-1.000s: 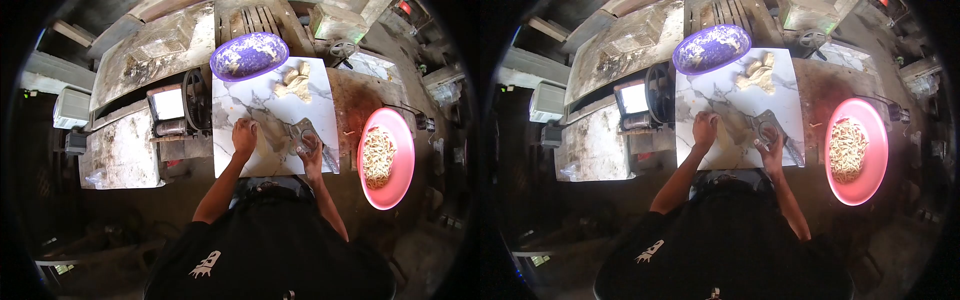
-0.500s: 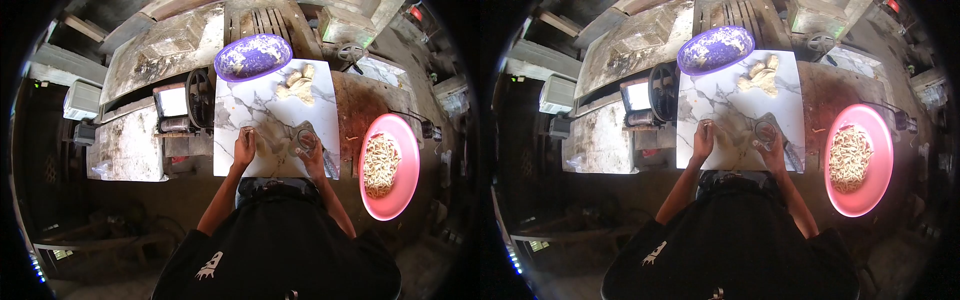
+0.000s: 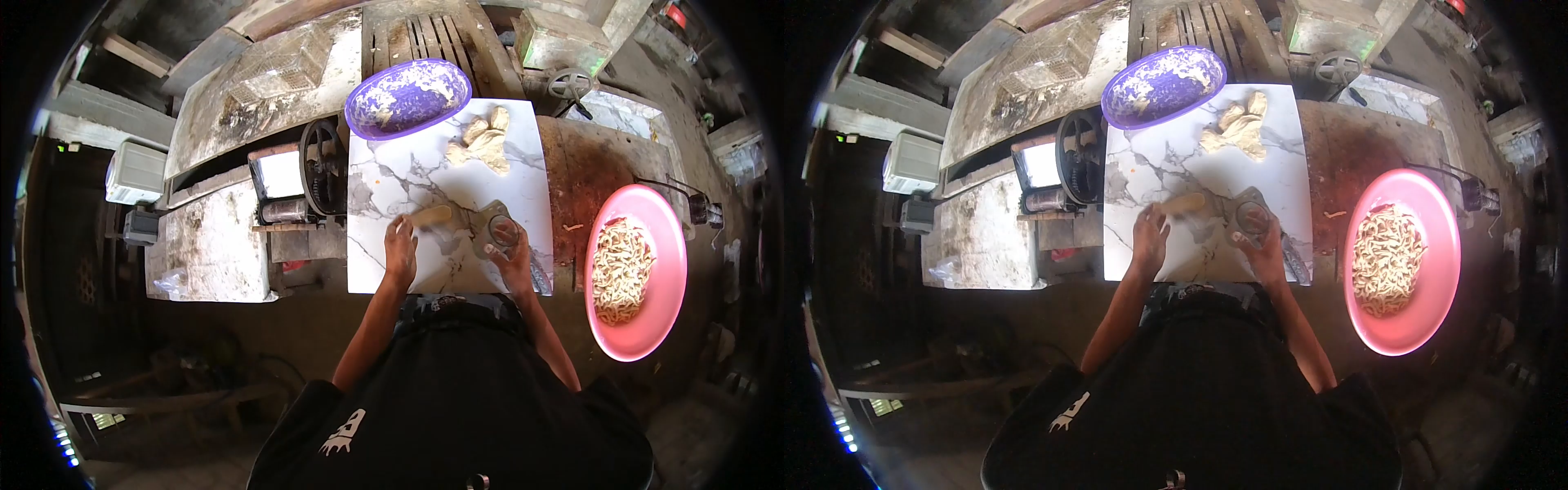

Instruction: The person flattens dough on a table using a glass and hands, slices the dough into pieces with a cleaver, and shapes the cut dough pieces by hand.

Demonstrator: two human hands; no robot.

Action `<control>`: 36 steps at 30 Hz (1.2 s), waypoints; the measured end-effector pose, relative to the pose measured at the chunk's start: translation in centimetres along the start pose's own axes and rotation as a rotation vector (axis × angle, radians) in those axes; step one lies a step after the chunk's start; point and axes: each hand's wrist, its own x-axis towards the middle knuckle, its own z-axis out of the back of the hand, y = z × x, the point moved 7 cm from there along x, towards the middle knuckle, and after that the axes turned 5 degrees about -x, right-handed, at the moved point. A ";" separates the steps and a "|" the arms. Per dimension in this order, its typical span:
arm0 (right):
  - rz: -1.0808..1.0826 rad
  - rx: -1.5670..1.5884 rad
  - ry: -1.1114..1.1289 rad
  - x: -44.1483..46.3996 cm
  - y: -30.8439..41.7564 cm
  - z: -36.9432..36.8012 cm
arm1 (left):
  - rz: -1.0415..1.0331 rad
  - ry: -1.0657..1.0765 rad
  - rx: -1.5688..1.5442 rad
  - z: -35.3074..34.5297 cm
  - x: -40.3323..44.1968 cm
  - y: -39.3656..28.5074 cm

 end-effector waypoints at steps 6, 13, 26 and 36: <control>0.018 -0.054 -0.003 0.0 0.4 0.2 | -0.074 -0.089 0.710 7.2 1.9 1.7; 0.073 -0.330 0.057 2.2 2.9 -1.6 | -0.689 -0.085 1.365 1.3 -1.6 -3.0; 0.490 -1.091 0.563 8.9 6.5 -13.1 | -0.509 0.488 1.720 -0.1 -4.7 2.7; 0.667 -1.294 0.513 5.1 5.7 -17.2 | -0.414 0.165 1.603 5.5 -8.0 -1.1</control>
